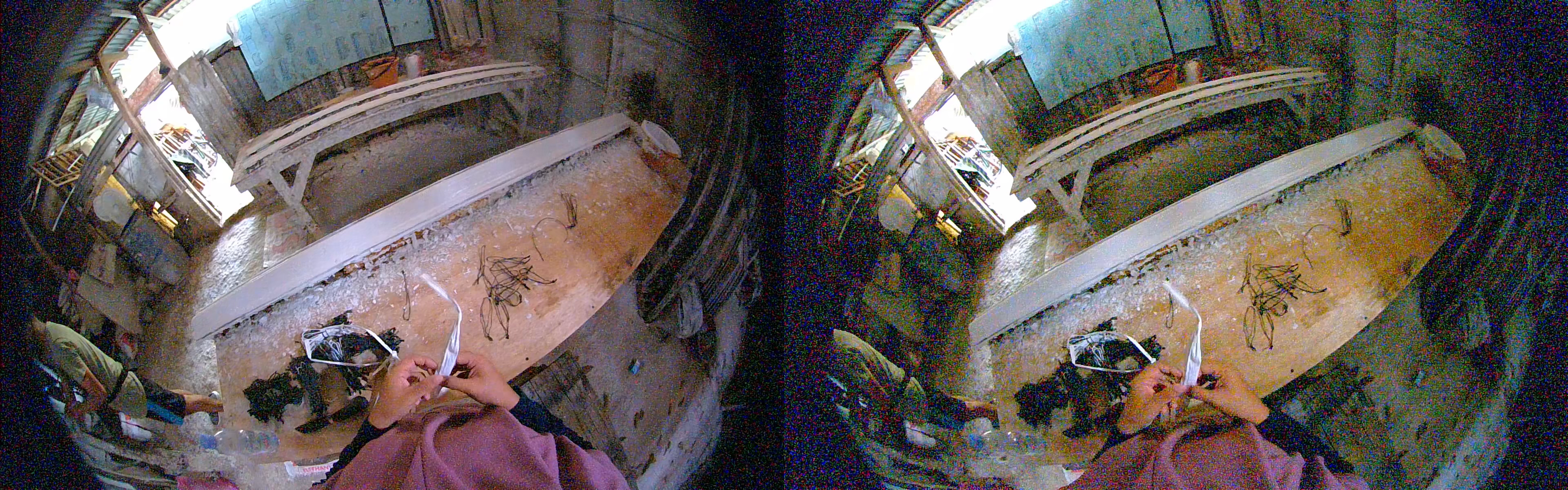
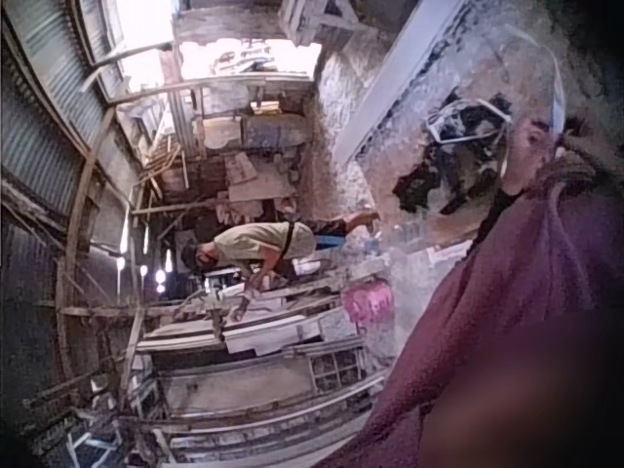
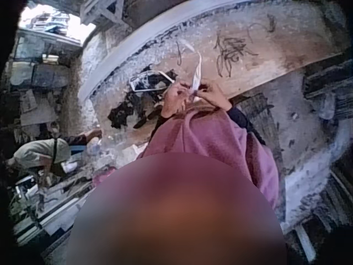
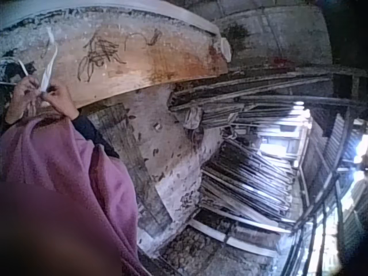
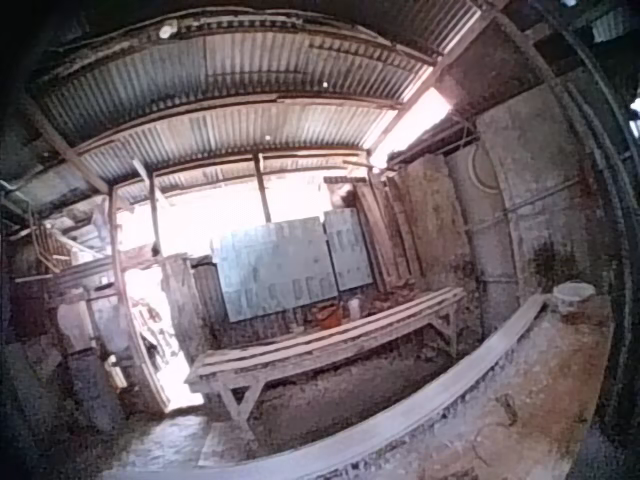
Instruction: The person holds a white plastic strip, cuts it into smaller pieces using a knife, and places the cut pieces on a wooden workbench. The person then continues to manipulate and fold the remaining strip.
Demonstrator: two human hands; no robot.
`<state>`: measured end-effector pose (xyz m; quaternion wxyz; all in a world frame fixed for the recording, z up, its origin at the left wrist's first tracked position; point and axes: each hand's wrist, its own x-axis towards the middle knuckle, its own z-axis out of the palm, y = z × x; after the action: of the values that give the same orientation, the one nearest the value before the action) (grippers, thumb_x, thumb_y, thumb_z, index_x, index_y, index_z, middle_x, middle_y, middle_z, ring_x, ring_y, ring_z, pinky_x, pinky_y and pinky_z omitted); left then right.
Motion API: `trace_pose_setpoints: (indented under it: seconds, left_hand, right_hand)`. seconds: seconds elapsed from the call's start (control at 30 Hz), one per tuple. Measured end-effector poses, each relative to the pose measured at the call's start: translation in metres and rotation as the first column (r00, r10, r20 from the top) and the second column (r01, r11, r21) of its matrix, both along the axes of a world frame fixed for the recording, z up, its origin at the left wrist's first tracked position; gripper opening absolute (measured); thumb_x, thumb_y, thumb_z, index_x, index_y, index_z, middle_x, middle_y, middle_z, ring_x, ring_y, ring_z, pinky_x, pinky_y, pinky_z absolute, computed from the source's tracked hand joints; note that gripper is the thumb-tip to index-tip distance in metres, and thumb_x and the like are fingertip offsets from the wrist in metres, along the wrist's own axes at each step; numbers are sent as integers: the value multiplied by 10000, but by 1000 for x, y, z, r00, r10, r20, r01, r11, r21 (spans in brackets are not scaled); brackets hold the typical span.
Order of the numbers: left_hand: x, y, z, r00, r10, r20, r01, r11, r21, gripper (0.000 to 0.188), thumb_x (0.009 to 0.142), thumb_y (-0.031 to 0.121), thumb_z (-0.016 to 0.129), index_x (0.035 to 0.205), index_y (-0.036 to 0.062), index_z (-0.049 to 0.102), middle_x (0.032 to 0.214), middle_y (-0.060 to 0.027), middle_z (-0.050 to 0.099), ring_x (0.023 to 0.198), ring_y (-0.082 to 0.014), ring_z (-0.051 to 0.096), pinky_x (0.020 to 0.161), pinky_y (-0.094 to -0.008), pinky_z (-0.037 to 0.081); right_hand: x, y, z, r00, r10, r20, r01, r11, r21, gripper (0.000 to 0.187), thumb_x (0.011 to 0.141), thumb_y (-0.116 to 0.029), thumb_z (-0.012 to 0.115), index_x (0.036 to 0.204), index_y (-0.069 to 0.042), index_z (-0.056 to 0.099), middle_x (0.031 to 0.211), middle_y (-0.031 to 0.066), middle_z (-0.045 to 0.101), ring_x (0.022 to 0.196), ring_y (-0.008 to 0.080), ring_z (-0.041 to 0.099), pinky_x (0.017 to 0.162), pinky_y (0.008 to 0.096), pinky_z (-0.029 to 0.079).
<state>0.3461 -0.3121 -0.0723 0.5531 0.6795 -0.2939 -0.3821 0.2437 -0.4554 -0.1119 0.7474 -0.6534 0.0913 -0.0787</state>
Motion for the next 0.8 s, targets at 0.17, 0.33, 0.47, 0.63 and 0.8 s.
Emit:
trace_pose_setpoints:
  seconds: [0.17,0.33,0.47,0.63,0.8]
  left_hand:
    - [-2,-4,-3,998,20,-52,-23,998,-57,186,795,113,615,914,13,513,741,-44,570,535,-75,521,464,-189,423]
    - [0,-3,-11,1000,-16,-16,15,996,-91,153,806,84,593,900,6,501,772,-50,570,555,-74,532,484,-192,443]
    - [-2,-2,-16,1000,14,14,-12,993,-119,144,810,69,580,896,-8,493,778,-59,572,588,-82,558,522,-202,476]
    - [-2,-1,-14,995,20,97,-4,986,-168,137,813,61,568,893,-17,488,785,-69,576,625,-97,575,555,-214,492]
    - [0,3,-13,998,52,-43,-56,992,-112,134,812,58,565,894,-14,488,790,-73,579,646,-107,580,570,-215,490]
  right_hand:
    - [-1,5,1,996,82,34,-84,995,58,287,764,-113,621,1029,-13,575,863,31,611,797,112,551,739,259,452]
    - [-1,5,-2,999,51,15,-52,999,8,296,764,-109,619,1039,-14,564,879,27,604,811,105,538,753,258,440]
    - [0,4,-4,998,57,27,-55,994,-96,181,759,-99,621,917,-28,569,789,1,568,743,90,507,692,240,429]
    - [0,6,2,998,45,50,-45,999,6,112,759,-78,616,756,-60,505,699,-25,488,682,67,461,639,226,407]
    - [-1,6,12,999,41,29,-41,999,-4,91,773,-74,605,755,-55,519,716,-20,510,694,63,468,638,219,410]
